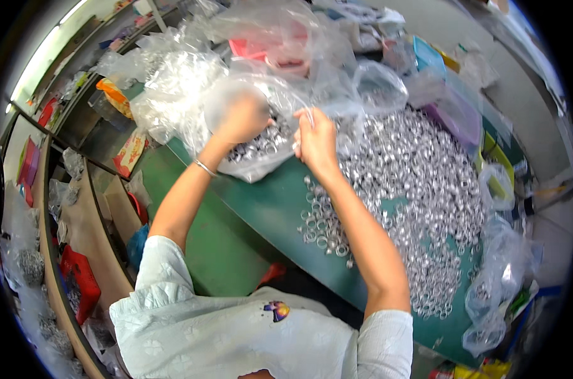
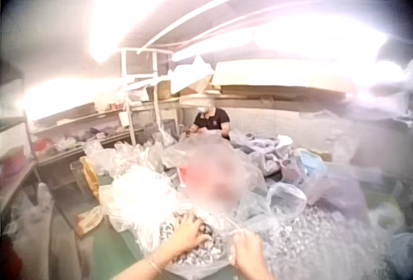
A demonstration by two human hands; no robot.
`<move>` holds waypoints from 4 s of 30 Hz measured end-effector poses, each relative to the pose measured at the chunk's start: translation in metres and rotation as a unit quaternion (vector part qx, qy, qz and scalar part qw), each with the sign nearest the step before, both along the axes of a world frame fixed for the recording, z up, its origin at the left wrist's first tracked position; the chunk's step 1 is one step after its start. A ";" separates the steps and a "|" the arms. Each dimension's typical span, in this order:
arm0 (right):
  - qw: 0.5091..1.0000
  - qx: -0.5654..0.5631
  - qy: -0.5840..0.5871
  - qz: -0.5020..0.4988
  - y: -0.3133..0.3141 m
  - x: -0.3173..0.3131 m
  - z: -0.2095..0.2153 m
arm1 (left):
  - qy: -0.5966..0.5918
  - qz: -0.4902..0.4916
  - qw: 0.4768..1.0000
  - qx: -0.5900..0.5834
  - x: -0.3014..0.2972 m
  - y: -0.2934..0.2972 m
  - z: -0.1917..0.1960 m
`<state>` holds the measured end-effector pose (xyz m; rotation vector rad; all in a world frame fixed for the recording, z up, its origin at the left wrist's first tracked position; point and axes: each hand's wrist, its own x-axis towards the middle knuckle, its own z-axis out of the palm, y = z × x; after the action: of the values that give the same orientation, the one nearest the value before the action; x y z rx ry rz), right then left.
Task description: The person picks up small circular metal parts from a large pile on a table and sorts them into plastic bags.
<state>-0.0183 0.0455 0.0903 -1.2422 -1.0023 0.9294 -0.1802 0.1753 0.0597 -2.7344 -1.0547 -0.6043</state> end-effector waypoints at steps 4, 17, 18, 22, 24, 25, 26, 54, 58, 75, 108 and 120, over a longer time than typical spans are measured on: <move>0.998 -0.046 0.044 -0.008 -0.012 0.017 -0.029 | -0.117 -0.034 0.988 -0.095 0.002 -0.015 -0.007; 0.864 -0.082 -0.495 -0.026 -0.223 0.069 -0.055 | -0.224 -0.174 0.919 -0.272 0.058 -0.210 -0.061; 0.835 -0.108 -0.539 -0.024 -0.236 0.067 -0.059 | -0.184 -0.163 0.934 -0.260 0.064 -0.213 -0.068; 0.783 -0.159 -0.602 -0.004 -0.272 0.070 -0.080 | 0.000 -0.184 0.949 -0.255 0.075 -0.242 -0.074; 0.758 -0.184 -0.626 -0.020 -0.284 0.076 -0.086 | -0.003 -0.188 0.948 -0.257 0.076 -0.245 -0.080; 0.742 -0.200 -0.639 -0.037 -0.287 0.082 -0.090 | -0.004 -0.191 0.948 -0.253 0.076 -0.243 -0.081; 0.745 -0.199 -0.635 -0.046 -0.290 0.086 -0.091 | -0.004 -0.193 0.949 -0.249 0.076 -0.244 -0.081; 0.778 -0.145 -0.536 -0.294 -0.271 0.135 -0.110 | -0.033 -0.265 0.944 -0.194 0.163 -0.268 -0.060; 0.779 -0.148 -0.581 -0.183 -0.281 0.110 -0.104 | 0.044 -0.311 0.939 -0.142 0.176 -0.275 -0.080; 0.802 -0.147 -0.530 -0.232 -0.358 0.118 -0.090 | -0.143 -0.210 0.934 -0.252 0.111 -0.279 -0.080; 0.917 -0.029 -0.193 -0.347 -0.309 0.159 -0.098 | 0.039 -0.369 0.916 -0.151 0.192 -0.250 -0.072; 0.903 -0.195 -0.175 -0.341 -0.340 0.161 -0.067 | 0.009 -0.409 0.895 -0.180 0.250 -0.264 -0.073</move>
<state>0.1429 -0.2943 0.0228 -1.9813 -0.5696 0.3564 0.0693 -0.0888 -0.0132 -3.4594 0.0800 -0.4941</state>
